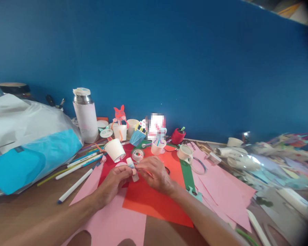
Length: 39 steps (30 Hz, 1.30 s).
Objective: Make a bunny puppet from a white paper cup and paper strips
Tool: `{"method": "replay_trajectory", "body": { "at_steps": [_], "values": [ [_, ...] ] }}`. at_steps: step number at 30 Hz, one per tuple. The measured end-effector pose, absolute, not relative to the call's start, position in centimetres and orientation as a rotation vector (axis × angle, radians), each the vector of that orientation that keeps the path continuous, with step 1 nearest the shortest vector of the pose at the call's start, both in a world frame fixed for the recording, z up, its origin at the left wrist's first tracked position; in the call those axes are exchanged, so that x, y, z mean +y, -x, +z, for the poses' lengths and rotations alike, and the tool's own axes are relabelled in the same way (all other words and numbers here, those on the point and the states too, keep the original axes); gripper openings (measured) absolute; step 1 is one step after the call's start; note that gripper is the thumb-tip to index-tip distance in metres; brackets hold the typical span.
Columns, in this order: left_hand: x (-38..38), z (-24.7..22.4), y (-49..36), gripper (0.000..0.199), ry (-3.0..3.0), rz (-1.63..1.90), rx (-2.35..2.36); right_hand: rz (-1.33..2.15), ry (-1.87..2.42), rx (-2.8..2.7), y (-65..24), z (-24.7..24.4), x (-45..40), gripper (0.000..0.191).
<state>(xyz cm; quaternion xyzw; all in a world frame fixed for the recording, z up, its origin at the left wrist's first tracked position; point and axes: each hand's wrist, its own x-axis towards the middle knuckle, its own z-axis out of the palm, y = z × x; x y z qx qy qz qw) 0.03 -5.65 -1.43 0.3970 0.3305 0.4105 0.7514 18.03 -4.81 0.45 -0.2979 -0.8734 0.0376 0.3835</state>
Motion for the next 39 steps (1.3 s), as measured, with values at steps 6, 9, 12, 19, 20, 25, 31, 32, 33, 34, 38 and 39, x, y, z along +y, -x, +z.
{"method": "replay_trajectory", "body": {
  "at_steps": [6, 9, 12, 19, 20, 25, 31, 32, 33, 34, 38, 39],
  "values": [
    [-5.6, -1.9, 0.1, 0.017, -0.947, 0.917, 0.739, 0.048, 0.703, -2.27, -17.4, 0.0, -5.0, 0.021],
    [-5.7, -1.7, 0.1, 0.02, -0.984, 0.921, 0.739, 0.127, 0.706, -2.19, -17.1, 0.0, -5.2, 0.016],
    [-5.9, -1.2, 0.1, 0.025, -1.054, 0.882, 0.711, 0.322, 0.778, -2.028, -17.1, 0.2, -5.4, 0.012],
    [-6.2, -1.7, 0.1, 0.018, -1.28, 0.821, 0.874, 0.904, 1.093, -1.515, -19.1, 0.0, -5.2, 0.008],
    [-6.2, -1.8, 0.1, 0.018, -1.297, 0.811, 0.889, 0.992, 1.097, -1.444, -19.4, -0.2, -5.2, 0.009],
    [-6.6, -0.8, 0.0, 0.038, -1.333, 0.85, 0.858, 1.203, 1.088, -1.256, -19.6, -1.3, -5.9, 0.014],
    [-6.8, 0.2, 0.0, 0.067, -1.303, 0.853, 0.722, 1.187, 1.103, -1.291, -19.0, -1.6, -6.5, 0.018],
    [-6.6, 0.0, 0.1, 0.066, -1.278, 0.888, 0.734, 1.174, 1.109, -1.315, -19.0, -1.6, -6.6, 0.017],
    [-6.5, -0.2, 0.2, 0.065, -1.258, 0.897, 0.752, 1.16, 1.112, -1.339, -18.9, -1.6, -6.7, 0.015],
    [-6.3, -0.4, 0.3, 0.062, -1.24, 0.898, 0.774, 1.142, 1.113, -1.36, -18.8, -1.6, -6.8, 0.013],
    [-6.1, -0.9, 0.7, 0.053, -1.182, 0.863, 0.851, 1.104, 1.108, -1.401, -18.7, -1.9, -7.0, 0.01],
    [-6.1, -1.0, 0.7, 0.052, -1.178, 0.86, 0.858, 1.102, 1.109, -1.401, -18.7, -2.0, -7.0, 0.01]
  ]
}}
